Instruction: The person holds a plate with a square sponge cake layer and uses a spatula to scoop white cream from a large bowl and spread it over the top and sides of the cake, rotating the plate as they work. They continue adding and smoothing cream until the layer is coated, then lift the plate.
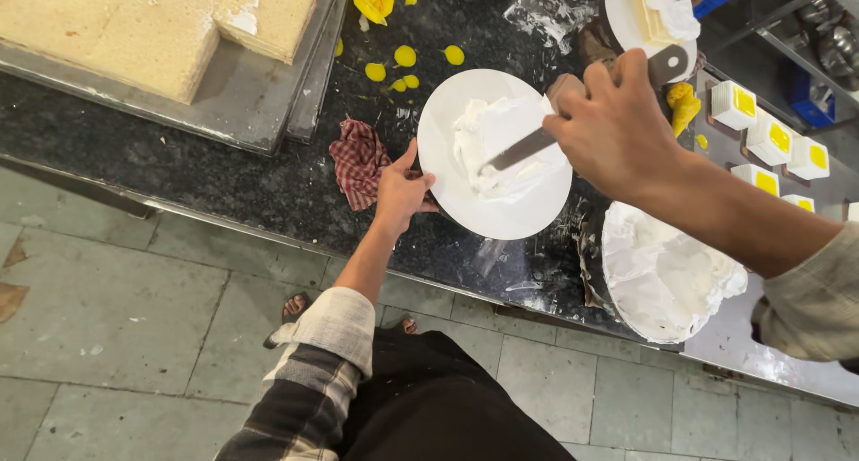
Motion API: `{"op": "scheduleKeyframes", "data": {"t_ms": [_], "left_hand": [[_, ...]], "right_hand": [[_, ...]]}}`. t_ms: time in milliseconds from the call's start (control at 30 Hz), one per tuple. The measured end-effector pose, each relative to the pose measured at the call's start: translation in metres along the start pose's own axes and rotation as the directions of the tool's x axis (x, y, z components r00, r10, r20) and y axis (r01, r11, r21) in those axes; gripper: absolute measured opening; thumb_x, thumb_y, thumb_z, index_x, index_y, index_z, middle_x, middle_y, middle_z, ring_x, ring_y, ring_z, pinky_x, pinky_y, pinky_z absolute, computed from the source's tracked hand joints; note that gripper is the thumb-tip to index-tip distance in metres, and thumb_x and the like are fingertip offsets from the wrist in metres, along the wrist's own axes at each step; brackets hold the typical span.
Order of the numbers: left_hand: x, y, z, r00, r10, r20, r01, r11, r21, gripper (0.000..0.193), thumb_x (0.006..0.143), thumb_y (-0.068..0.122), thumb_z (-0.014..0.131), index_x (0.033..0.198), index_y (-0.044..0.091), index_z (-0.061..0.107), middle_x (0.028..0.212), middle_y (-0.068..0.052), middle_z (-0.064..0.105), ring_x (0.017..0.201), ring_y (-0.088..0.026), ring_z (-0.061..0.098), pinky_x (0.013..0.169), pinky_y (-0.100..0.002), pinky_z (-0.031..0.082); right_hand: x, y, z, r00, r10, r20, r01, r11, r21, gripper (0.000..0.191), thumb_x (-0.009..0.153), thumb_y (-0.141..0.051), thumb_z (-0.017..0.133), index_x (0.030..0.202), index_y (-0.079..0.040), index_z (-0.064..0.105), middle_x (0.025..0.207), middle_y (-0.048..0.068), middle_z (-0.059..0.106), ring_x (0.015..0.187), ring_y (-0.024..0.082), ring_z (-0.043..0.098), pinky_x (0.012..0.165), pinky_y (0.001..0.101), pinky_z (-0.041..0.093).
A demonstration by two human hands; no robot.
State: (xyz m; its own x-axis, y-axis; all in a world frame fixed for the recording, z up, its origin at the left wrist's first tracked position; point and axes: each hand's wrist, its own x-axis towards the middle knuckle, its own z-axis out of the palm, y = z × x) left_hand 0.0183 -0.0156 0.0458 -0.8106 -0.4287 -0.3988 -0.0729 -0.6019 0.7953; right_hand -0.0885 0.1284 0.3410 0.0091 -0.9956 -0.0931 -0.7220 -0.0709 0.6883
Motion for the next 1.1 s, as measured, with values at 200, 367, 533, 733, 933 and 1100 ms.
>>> {"op": "scheduleKeyframes", "data": {"t_ms": [200, 367, 533, 733, 933, 1100], "left_hand": [[-0.003, 0.004, -0.001, 0.999, -0.029, -0.025, 0.030, 0.999, 0.037, 0.075, 0.092, -0.009, 0.060, 0.158, 0.018, 0.037, 0.106, -0.014, 0.069, 0.089, -0.024, 0.074, 0.071, -0.045, 0.071], [-0.002, 0.005, 0.000, 1.000, -0.024, -0.001, 0.024, 0.999, 0.034, 0.076, 0.091, -0.009, 0.059, 0.158, 0.018, 0.035, 0.104, -0.013, 0.069, 0.088, -0.024, 0.074, 0.071, -0.045, 0.070], [-0.004, 0.004, 0.001, 1.000, -0.024, -0.001, 0.024, 1.000, 0.000, 0.076, 0.091, -0.009, 0.058, 0.158, 0.018, 0.034, 0.104, -0.012, 0.069, 0.088, -0.024, 0.074, 0.071, -0.045, 0.071], [-0.006, 0.004, 0.001, 0.999, -0.029, -0.018, 0.030, 0.998, 0.055, 0.076, 0.091, -0.009, 0.060, 0.158, 0.019, 0.035, 0.102, -0.011, 0.068, 0.087, -0.022, 0.074, 0.071, -0.044, 0.071], [-0.006, 0.008, 0.002, 0.998, -0.051, -0.027, 0.053, 0.996, 0.077, 0.077, 0.091, -0.009, 0.060, 0.157, 0.021, 0.035, 0.103, -0.011, 0.068, 0.088, -0.022, 0.074, 0.071, -0.044, 0.072], [-0.006, 0.008, 0.001, 0.998, -0.059, -0.014, 0.059, 0.997, 0.055, 0.077, 0.091, -0.009, 0.059, 0.158, 0.021, 0.036, 0.103, -0.012, 0.068, 0.088, -0.023, 0.074, 0.071, -0.045, 0.071]], "right_hand": [[-0.022, -0.003, -0.014, 0.999, 0.020, -0.047, -0.017, 0.997, 0.072, 0.024, 0.093, -0.027, 0.070, 0.113, -0.016, 0.078, 0.093, -0.001, 0.065, 0.091, 0.025, 0.054, 0.090, 0.0478, 0.034], [-0.021, -0.013, -0.003, 1.000, -0.025, 0.006, 0.025, 0.991, -0.129, 0.024, 0.090, -0.020, 0.069, 0.112, -0.017, 0.078, 0.093, -0.004, 0.063, 0.093, 0.021, 0.055, 0.091, 0.0446, 0.034], [-0.014, -0.005, 0.005, 0.999, -0.006, 0.031, 0.006, 1.000, -0.016, 0.014, 0.088, -0.018, 0.070, 0.100, -0.017, 0.077, 0.091, -0.001, 0.063, 0.090, 0.024, 0.055, 0.087, 0.0466, 0.034], [-0.013, -0.005, 0.000, 0.998, -0.004, 0.063, 0.005, 1.000, -0.010, 0.008, 0.085, -0.019, 0.070, 0.090, -0.017, 0.076, 0.094, 0.000, 0.063, 0.090, 0.024, 0.056, 0.088, 0.0466, 0.034], [-0.019, -0.008, 0.002, 0.999, -0.031, -0.043, 0.030, 0.999, -0.034, 0.021, 0.089, -0.016, 0.070, 0.107, -0.016, 0.079, 0.094, -0.001, 0.062, 0.090, 0.022, 0.054, 0.092, 0.0456, 0.033], [-0.026, -0.007, -0.003, 0.997, -0.019, -0.077, 0.015, 0.998, -0.053, 0.027, 0.092, -0.016, 0.069, 0.117, -0.016, 0.079, 0.097, -0.002, 0.065, 0.092, 0.021, 0.054, 0.096, 0.0448, 0.033]]}}
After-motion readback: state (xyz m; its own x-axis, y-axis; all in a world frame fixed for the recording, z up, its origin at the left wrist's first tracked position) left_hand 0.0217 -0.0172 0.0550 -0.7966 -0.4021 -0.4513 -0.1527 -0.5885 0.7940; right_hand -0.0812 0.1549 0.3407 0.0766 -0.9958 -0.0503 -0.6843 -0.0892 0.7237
